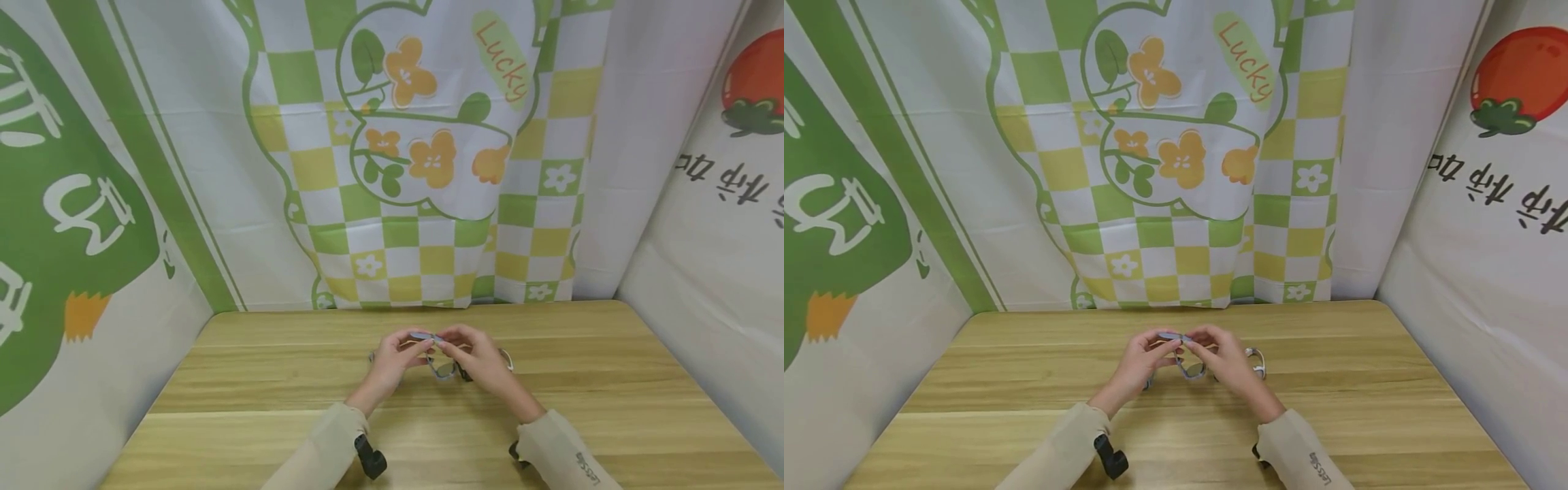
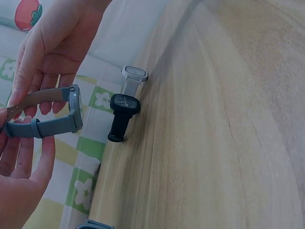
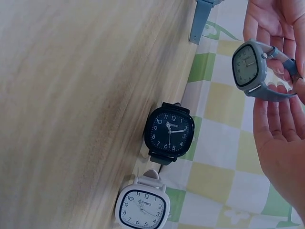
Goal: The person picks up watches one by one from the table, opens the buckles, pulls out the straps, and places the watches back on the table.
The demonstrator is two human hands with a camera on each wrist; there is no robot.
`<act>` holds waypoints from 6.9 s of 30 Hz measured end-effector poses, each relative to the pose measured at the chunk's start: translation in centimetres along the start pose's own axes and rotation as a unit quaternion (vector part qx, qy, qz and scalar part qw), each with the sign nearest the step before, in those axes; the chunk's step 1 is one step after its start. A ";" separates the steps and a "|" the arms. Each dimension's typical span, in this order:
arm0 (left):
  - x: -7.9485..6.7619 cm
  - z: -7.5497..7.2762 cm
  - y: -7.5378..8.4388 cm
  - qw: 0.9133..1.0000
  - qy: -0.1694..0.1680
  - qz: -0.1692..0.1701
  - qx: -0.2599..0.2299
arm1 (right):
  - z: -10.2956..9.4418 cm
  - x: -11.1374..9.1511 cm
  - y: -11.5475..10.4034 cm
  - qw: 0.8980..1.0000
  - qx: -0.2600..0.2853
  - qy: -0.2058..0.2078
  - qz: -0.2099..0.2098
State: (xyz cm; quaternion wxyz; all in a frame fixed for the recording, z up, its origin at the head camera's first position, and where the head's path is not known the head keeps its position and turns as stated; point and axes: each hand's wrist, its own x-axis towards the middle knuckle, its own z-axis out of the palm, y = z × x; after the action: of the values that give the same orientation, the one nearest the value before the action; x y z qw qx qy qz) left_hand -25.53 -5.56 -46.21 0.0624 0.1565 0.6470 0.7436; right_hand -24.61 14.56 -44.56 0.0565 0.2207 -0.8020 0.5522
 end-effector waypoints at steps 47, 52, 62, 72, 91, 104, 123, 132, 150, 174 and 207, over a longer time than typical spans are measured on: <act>-0.2 -0.3 0.6 0.997 -0.006 0.006 0.080 | 0.0 -0.4 0.4 1.000 -0.007 0.014 -0.020; -0.4 -0.5 0.8 0.997 0.011 0.007 0.078 | -0.3 -0.6 0.6 1.000 -0.001 0.022 -0.021; -0.4 -1.0 0.7 0.996 0.005 0.004 0.089 | -0.6 -0.8 1.1 0.999 -0.014 0.035 -0.022; -0.6 -0.7 0.6 0.994 0.010 0.004 0.112 | -0.2 -0.9 1.1 0.999 -0.020 0.015 -0.020; -0.9 -0.7 -0.9 0.979 0.013 0.005 0.202 | 0.4 -0.8 2.7 0.999 -0.028 -0.030 0.024; -0.8 -0.7 -0.9 0.978 0.012 0.025 0.204 | 0.3 -0.2 2.5 0.997 -0.047 -0.035 0.039; 1.1 -1.6 -1.2 0.962 -0.002 0.041 0.270 | -0.5 1.5 3.2 0.995 -0.054 -0.049 0.068; 2.1 -1.8 -1.3 0.954 -0.007 0.050 0.294 | -0.7 2.7 3.8 0.997 -0.051 -0.051 0.041; 3.8 -2.8 -1.9 0.944 -0.023 0.063 0.324 | -0.6 4.4 5.4 0.996 -0.054 -0.069 0.028; 4.1 -3.3 -1.9 0.954 -0.026 0.017 0.299 | -1.1 4.1 5.8 0.995 -0.064 -0.065 0.049; 6.3 2.6 -2.4 0.947 -0.032 -0.001 0.320 | -5.6 1.6 7.3 0.988 -0.098 -0.040 0.116</act>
State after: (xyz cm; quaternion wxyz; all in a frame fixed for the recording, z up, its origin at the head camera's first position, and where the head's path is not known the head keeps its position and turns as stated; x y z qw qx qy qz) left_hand -30.88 -0.87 -47.30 0.0306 0.1913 0.8487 0.4921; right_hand -29.91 21.32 -48.13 -0.0187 0.1419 -0.8742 0.4640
